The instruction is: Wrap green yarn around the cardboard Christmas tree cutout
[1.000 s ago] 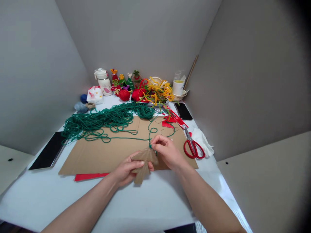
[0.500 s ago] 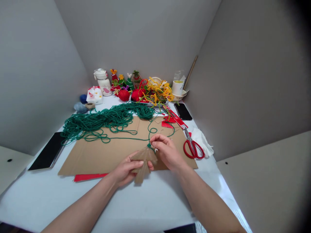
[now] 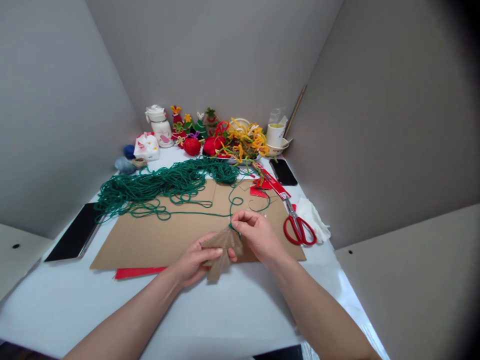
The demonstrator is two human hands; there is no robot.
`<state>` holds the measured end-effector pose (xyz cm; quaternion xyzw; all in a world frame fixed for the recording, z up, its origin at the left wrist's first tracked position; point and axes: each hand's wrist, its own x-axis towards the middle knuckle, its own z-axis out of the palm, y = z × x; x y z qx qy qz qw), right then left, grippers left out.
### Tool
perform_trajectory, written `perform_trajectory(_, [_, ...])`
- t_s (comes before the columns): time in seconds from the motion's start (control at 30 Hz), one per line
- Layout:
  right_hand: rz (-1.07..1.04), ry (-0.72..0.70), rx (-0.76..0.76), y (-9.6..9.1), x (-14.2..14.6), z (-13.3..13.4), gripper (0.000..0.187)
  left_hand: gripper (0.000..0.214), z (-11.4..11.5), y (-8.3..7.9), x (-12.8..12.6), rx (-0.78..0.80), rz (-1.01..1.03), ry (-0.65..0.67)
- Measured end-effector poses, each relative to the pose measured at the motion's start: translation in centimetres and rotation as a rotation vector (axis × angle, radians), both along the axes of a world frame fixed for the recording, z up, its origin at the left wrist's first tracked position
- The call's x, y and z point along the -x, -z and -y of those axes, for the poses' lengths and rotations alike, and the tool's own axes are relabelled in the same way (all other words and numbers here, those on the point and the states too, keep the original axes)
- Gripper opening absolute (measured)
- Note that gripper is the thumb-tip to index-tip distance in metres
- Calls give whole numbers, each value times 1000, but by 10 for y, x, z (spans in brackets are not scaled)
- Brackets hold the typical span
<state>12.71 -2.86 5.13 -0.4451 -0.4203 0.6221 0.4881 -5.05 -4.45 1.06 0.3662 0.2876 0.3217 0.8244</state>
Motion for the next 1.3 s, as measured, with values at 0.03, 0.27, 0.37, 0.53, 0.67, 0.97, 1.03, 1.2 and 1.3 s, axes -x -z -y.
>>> perform_trajectory(0.03, [-17,-7,12,1,0,0,12,29,0,0,0,-1,-4,-6])
perform_trajectory(0.27, [-201,-106,149,-1,6,0,15,28,1,-2,0,31,-7,-46])
perform_trajectory(0.37, [-291,-162,189,-3,8,1,19,30,1,-3,0,42,-15,-60])
perform_trajectory(0.53, [-272,-111,180,-5,9,1,19,31,0,-3,-1,28,-3,-69])
perform_trajectory(0.67, [-202,-72,126,-4,8,2,16,50,2,-5,-1,33,27,-69])
perform_trajectory(0.97, [-125,-100,92,2,7,2,13,48,3,-5,-2,46,8,-43])
perform_trajectory(1.03, [-91,-71,64,1,7,2,10,49,3,-5,-2,48,6,-42])
perform_trajectory(1.2, [-9,3,17,-5,4,2,11,46,0,-6,2,83,7,-62])
perform_trajectory(1.3, [87,47,-36,-8,2,2,14,45,0,-5,4,110,7,-69])
